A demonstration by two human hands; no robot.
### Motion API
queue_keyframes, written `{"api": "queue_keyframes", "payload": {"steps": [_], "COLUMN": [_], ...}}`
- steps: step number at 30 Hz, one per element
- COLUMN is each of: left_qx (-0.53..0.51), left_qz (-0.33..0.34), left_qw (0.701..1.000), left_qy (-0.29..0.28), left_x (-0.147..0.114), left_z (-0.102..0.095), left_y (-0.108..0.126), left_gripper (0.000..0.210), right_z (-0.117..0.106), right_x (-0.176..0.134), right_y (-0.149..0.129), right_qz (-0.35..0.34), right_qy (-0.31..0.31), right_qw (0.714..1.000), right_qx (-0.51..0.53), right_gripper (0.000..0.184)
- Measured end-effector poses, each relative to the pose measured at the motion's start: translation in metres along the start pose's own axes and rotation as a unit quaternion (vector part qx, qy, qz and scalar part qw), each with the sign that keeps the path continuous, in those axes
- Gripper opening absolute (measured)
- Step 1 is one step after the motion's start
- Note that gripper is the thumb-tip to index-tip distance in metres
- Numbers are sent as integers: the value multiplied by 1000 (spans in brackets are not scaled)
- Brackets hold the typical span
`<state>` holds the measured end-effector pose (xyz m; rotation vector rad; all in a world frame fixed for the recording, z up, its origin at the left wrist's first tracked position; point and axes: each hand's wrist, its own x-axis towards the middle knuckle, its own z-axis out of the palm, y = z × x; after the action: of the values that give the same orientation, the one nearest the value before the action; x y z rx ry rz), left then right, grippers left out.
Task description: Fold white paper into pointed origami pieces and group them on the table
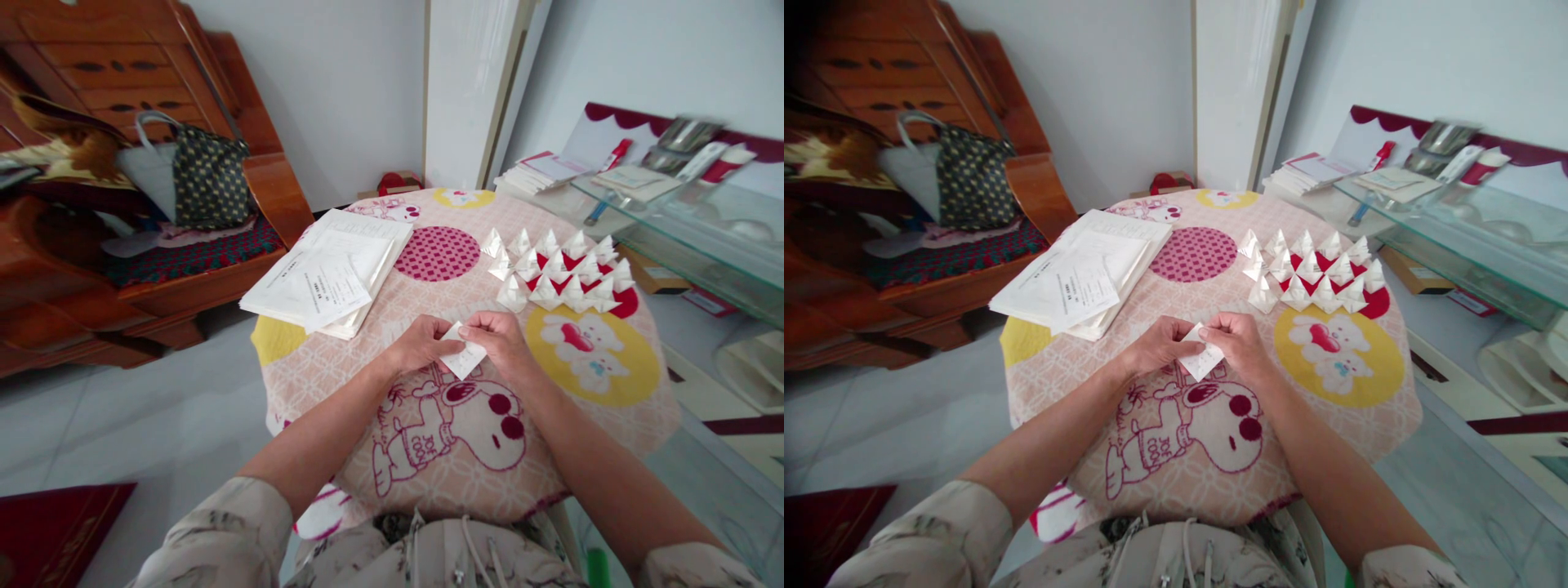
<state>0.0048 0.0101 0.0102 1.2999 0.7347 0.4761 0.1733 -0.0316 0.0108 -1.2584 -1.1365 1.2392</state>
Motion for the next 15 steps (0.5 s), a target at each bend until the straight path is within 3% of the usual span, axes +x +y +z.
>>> {"api": "queue_keyframes", "payload": {"steps": [6, 15], "left_qx": [4, -35], "left_qz": [-29, 26], "left_qw": [1000, 999], "left_qy": [6, 18], "left_x": [1, 2], "left_z": [-8, -16], "left_y": [-3, -5], "left_gripper": [23, 42], "right_z": [-5, -8], "right_x": [0, 2], "right_y": [0, -2], "right_qz": [-35, -41], "right_qy": [-7, -7], "right_qw": [999, 997], "right_qx": [-29, -63], "right_gripper": [27, 25]}}
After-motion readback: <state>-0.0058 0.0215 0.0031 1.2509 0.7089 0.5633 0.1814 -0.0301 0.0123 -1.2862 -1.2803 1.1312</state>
